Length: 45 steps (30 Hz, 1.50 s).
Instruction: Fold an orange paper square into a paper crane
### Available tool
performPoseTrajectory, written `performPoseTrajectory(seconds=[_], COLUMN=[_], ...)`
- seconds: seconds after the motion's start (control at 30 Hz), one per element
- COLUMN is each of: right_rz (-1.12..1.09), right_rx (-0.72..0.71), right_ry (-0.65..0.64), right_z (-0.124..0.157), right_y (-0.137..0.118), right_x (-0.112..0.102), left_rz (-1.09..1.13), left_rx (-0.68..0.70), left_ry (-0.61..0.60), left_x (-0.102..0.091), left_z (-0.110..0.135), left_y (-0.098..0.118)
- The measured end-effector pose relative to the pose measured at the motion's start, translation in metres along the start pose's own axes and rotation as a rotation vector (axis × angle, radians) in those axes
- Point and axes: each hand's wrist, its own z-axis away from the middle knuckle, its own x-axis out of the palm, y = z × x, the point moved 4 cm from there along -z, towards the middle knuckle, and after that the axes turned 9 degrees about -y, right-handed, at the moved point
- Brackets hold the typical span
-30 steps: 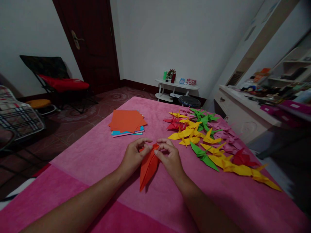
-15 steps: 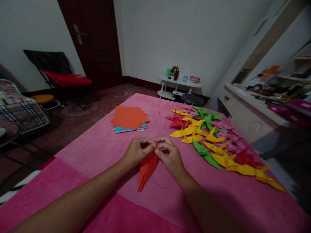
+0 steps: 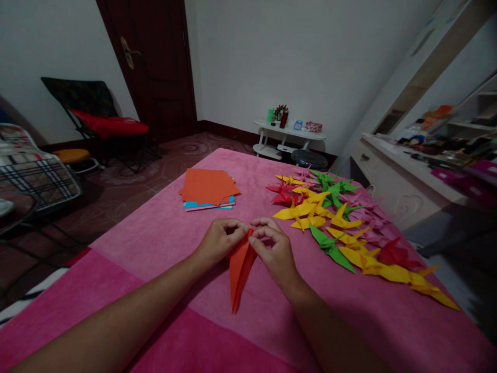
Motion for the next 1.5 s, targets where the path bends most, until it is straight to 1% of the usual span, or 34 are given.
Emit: performPoseTrajectory(seconds=[0.3,0.4,0.6,0.73,0.83,0.9,1.0,1.07,1.13,1.23,1.33,1.43,1.5], right_rz=[0.013,0.015,0.008,-0.037,-0.081,-0.12,-0.215,-0.267,-0.273,-0.194,-0.126,-0.116,-0.128], right_rx=[-0.014,-0.017,-0.044,0.006,0.073,0.123,0.179,0.203,0.208,0.176,0.136,0.133,0.137], right_ry=[0.004,0.004,0.048,0.086,0.094,0.092,0.096,0.078,0.035,-0.008,-0.056,-0.141,-0.175], right_z=[0.001,0.001,-0.002,-0.002,-0.002,-0.003,-0.003,-0.003,-0.004,-0.005,-0.005,-0.006,-0.006], right_y=[0.003,0.001,0.001,0.008,0.013,0.015,0.019,0.021,0.022,0.022,0.021,0.021,0.022], right_x=[-0.001,0.0,0.0,-0.003,-0.004,-0.003,-0.003,-0.002,-0.001,-0.003,-0.006,-0.007,-0.007], left_rz=[0.073,0.073,0.081,0.149,0.24,0.281,0.297,0.295,0.285,0.266,0.28,0.271,0.24], left_rx=[-0.022,-0.011,-0.026,-0.05,-0.063,-0.089,-0.14,-0.163,-0.177,-0.194,-0.24,-0.285,-0.301], left_ry=[-0.027,-0.023,-0.01,-0.069,-0.118,-0.112,-0.061,-0.057,-0.088,-0.153,-0.234,-0.306,-0.328], left_x=[0.003,0.003,0.004,0.006,0.007,0.007,0.005,0.006,0.007,0.008,0.006,0.003,0.002], left_z=[0.002,0.002,0.006,0.006,0.004,0.003,0.003,0.003,0.003,0.003,0.002,0.003,0.003], left_y=[-0.007,-0.006,0.001,0.0,-0.005,-0.01,-0.017,-0.018,-0.018,-0.017,-0.018,-0.021,-0.022])
